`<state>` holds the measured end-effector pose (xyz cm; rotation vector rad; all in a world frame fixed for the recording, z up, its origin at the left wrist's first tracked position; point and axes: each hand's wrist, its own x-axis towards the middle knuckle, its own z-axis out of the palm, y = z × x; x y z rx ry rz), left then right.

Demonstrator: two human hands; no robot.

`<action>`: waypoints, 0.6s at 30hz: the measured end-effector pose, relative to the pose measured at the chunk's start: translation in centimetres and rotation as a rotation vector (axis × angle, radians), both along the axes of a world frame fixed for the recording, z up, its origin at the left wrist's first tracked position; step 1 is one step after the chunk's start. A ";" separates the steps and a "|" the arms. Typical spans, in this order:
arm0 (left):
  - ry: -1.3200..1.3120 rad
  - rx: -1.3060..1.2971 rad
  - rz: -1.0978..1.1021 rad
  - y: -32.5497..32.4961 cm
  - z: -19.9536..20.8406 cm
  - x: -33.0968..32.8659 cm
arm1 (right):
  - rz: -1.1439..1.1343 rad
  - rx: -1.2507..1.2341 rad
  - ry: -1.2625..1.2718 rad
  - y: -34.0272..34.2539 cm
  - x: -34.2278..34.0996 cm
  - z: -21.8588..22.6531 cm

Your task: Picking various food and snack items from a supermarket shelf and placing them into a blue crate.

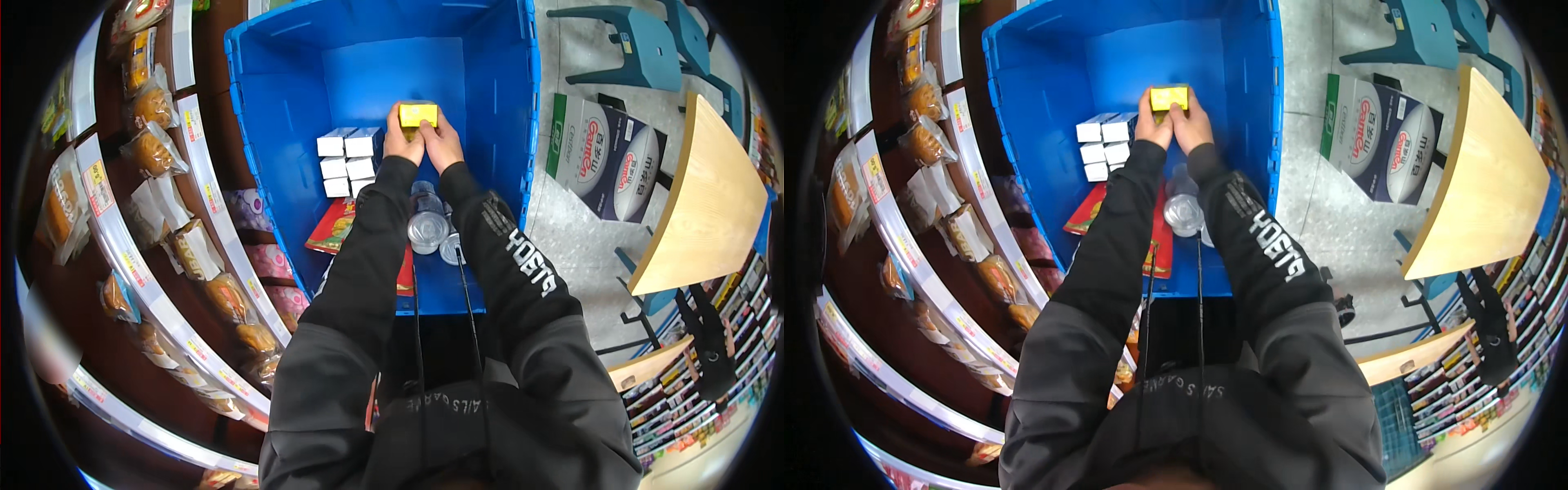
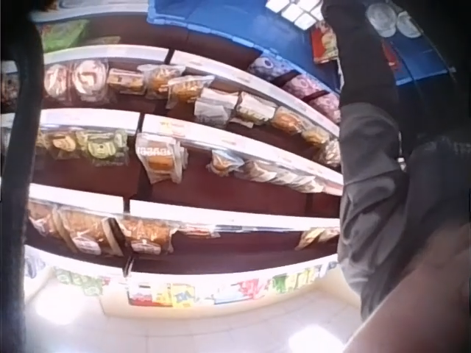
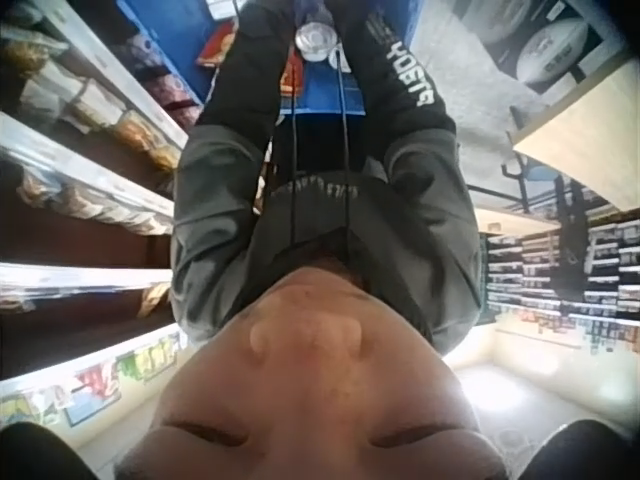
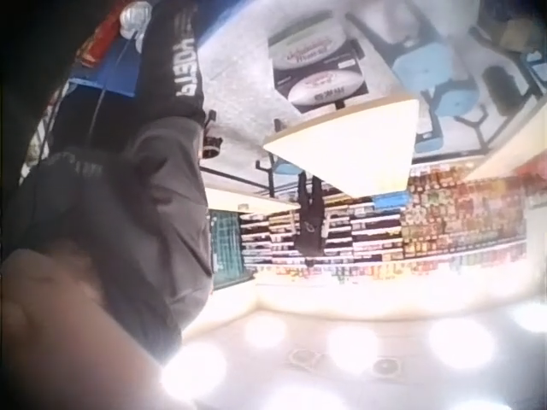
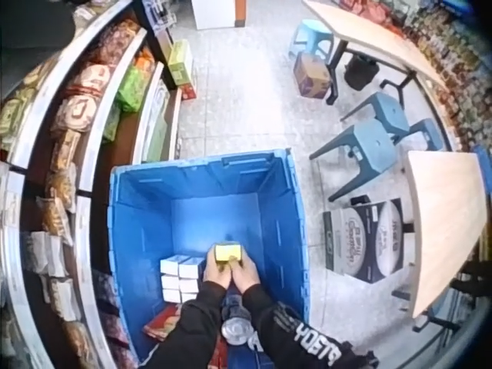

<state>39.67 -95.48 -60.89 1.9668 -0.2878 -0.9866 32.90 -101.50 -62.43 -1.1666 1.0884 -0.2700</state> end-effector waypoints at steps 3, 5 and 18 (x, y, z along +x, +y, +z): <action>0.070 -0.130 0.109 1.6 -1.5 0.0 | 0.014 0.006 0.014 0.9 0.3 0.4; 0.002 -0.115 0.138 1.6 -2.3 -0.2 | 0.029 0.011 -0.005 0.7 0.2 -0.5; 0.356 -0.135 0.470 1.7 -7.9 -0.6 | 0.082 0.130 0.057 1.7 -0.2 -5.4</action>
